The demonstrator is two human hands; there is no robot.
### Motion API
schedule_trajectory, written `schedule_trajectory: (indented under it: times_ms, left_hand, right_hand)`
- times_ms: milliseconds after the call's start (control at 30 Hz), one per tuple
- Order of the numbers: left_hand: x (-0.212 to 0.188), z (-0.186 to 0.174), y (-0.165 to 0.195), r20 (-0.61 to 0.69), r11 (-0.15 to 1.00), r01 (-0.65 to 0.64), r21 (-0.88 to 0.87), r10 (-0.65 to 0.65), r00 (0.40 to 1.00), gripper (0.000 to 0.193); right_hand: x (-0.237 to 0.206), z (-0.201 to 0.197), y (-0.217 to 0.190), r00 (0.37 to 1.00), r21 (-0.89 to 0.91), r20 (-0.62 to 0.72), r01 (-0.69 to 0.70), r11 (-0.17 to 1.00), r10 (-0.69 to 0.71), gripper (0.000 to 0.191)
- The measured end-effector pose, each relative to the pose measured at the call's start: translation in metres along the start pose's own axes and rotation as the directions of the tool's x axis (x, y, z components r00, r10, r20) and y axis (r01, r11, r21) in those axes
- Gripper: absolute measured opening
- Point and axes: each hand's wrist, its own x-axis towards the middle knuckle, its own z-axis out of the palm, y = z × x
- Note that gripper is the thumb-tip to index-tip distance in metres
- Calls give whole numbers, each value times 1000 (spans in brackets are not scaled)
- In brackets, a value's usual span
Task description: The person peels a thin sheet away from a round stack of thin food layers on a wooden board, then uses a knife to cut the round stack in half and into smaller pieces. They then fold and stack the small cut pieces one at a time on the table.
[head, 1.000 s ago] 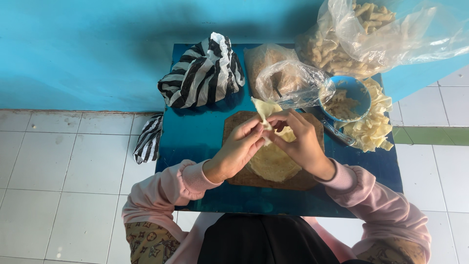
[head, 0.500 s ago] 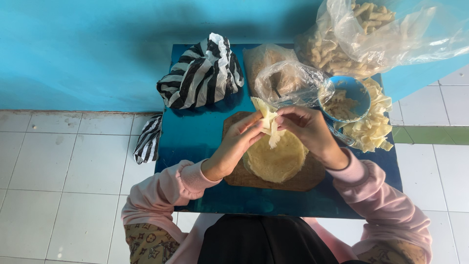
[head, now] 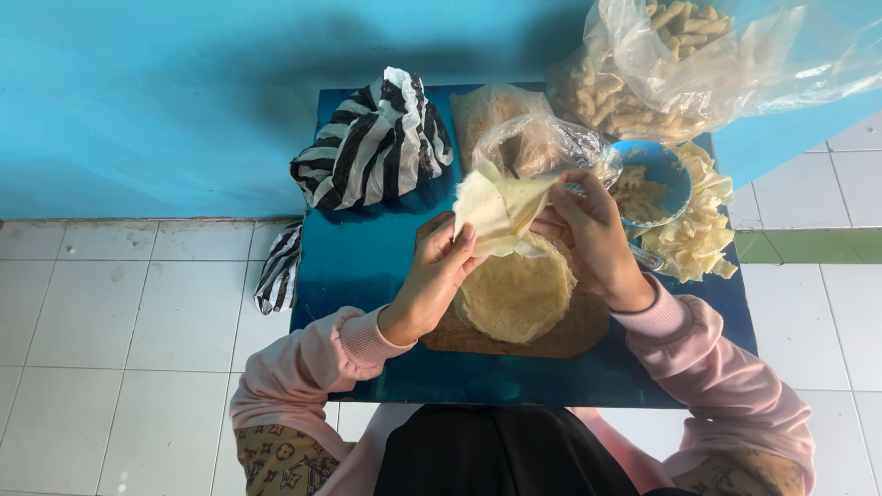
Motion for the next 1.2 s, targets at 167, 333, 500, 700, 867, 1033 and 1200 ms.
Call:
schedule_trajectory:
  times_ms: [167, 333, 500, 700, 867, 1033, 1200]
  left_hand:
    - [-2, 7, 0, -21, 951, 55, -305, -65, 998, 39]
    - [-8, 10, 2, -68, 930, 33, -367, -62, 996, 42]
    - [-26, 1, 11, -41, 933, 16, -361, -33, 999, 41]
    - [-46, -10, 26, -54, 957, -15, -290, -1, 999, 41]
    - [-48, -31, 45, -136, 964, -120, -236, 90, 987, 47]
    - [-40, -46, 42, -201, 956, -222, -192, 183, 962, 44]
    - [-28, -56, 26, -211, 952, -267, -147, 234, 949, 41]
  right_hand:
    - [10, -4, -6, 989, 182, -101, -88, 979, 108, 20]
    - [19, -21, -12, 974, 193, -217, 108, 975, -65, 18]
    - [24, -38, -31, 933, 212, -290, 281, 936, -214, 15]
    - [20, -45, -41, 870, -16, -257, 431, 902, -420, 14]
    - [27, -43, -45, 969, -122, -112, 209, 970, -222, 24]
    - [13, -14, -46, 844, -800, 477, 532, 277, -244, 15]
    - [-24, 11, -57, 675, -749, 654, 640, -170, -342, 27]
